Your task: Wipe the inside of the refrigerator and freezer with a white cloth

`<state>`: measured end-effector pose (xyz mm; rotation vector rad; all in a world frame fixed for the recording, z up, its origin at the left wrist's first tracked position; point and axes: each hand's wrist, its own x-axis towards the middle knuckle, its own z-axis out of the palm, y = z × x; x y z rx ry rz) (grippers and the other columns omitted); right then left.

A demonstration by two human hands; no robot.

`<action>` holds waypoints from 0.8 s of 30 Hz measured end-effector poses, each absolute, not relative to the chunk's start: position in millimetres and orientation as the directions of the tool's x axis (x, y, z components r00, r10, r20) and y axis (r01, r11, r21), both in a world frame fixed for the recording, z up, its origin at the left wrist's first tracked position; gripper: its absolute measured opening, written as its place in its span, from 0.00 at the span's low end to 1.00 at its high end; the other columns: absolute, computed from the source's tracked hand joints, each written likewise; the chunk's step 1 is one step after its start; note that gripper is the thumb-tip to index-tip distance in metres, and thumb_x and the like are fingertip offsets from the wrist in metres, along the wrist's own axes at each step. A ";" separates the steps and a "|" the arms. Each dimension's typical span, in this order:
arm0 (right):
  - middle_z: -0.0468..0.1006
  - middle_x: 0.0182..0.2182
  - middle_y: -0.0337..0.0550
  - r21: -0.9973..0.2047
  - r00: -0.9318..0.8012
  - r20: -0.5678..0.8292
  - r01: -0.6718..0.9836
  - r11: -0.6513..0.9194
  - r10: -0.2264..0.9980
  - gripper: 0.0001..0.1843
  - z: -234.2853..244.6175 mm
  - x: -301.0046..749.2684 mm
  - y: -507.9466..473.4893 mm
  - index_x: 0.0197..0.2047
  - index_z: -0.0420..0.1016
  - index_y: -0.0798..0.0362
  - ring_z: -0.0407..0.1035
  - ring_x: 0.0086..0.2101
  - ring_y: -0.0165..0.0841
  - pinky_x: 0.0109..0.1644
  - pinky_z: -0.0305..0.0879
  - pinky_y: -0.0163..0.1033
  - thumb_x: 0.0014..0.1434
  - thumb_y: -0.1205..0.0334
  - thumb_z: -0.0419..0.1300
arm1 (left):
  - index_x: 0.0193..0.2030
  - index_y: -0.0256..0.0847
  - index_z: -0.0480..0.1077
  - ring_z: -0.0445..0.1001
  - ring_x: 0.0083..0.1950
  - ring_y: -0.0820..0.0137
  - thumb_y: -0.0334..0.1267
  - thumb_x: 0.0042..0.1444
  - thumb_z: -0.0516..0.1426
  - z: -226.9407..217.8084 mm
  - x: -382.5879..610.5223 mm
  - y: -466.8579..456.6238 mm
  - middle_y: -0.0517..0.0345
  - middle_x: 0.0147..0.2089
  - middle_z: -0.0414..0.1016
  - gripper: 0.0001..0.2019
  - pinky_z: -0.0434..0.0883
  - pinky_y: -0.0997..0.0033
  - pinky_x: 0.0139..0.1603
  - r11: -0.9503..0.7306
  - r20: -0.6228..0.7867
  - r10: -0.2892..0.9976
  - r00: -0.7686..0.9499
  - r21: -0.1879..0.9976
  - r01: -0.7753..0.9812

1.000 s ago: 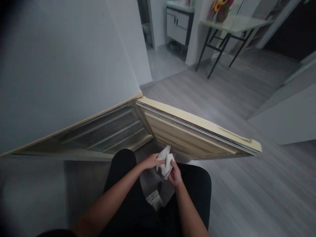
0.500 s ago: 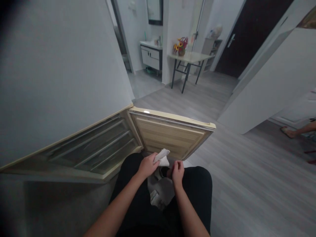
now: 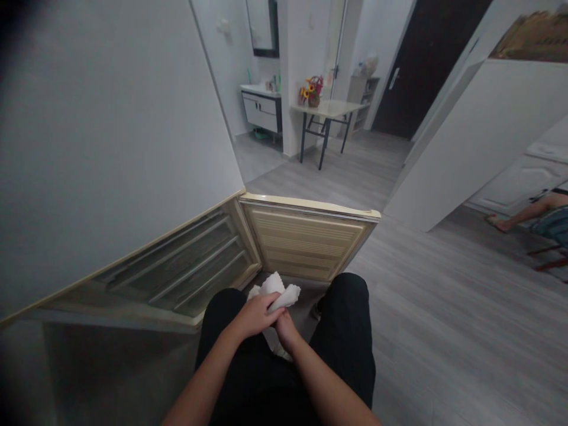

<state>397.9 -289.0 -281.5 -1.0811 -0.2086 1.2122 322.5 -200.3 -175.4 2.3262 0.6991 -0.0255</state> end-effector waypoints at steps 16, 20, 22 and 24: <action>0.82 0.39 0.44 -0.585 0.167 -0.443 -0.799 -0.142 0.881 0.22 -303.2 415.6 -298.5 0.44 0.79 0.50 0.76 0.48 0.43 0.51 0.71 0.43 0.50 0.44 0.68 | 0.57 0.45 0.65 0.79 0.48 0.65 0.42 0.57 0.63 -236.0 342.3 -216.6 0.57 0.48 0.80 0.23 0.73 0.68 0.51 -0.274 -0.135 0.652 0.746 0.876 0.398; 0.82 0.37 0.44 -0.610 0.308 -0.470 -0.791 -0.053 0.827 0.23 -316.2 423.7 -304.2 0.43 0.78 0.50 0.76 0.47 0.45 0.49 0.73 0.45 0.47 0.46 0.70 | 0.57 0.44 0.68 0.79 0.50 0.64 0.37 0.60 0.59 -242.0 361.6 -221.6 0.56 0.48 0.81 0.18 0.72 0.68 0.53 -0.322 -0.210 0.588 0.781 0.825 0.465; 0.82 0.34 0.46 -0.578 0.330 -0.532 -0.815 -0.050 0.780 0.24 -322.3 426.5 -300.4 0.38 0.78 0.51 0.77 0.46 0.47 0.48 0.74 0.46 0.45 0.42 0.69 | 0.53 0.43 0.72 0.78 0.53 0.63 0.35 0.65 0.52 -242.7 367.9 -220.8 0.53 0.49 0.81 0.12 0.71 0.67 0.56 -0.350 -0.235 0.571 0.787 0.797 0.492; 0.81 0.31 0.47 -0.602 0.337 -0.533 -0.796 -0.068 0.776 0.23 -325.6 427.7 -294.3 0.33 0.76 0.50 0.78 0.44 0.47 0.47 0.75 0.48 0.47 0.37 0.65 | 0.51 0.43 0.74 0.76 0.58 0.63 0.34 0.66 0.49 -243.3 369.6 -216.4 0.51 0.53 0.80 0.14 0.69 0.65 0.61 -0.344 -0.219 0.558 0.801 0.817 0.463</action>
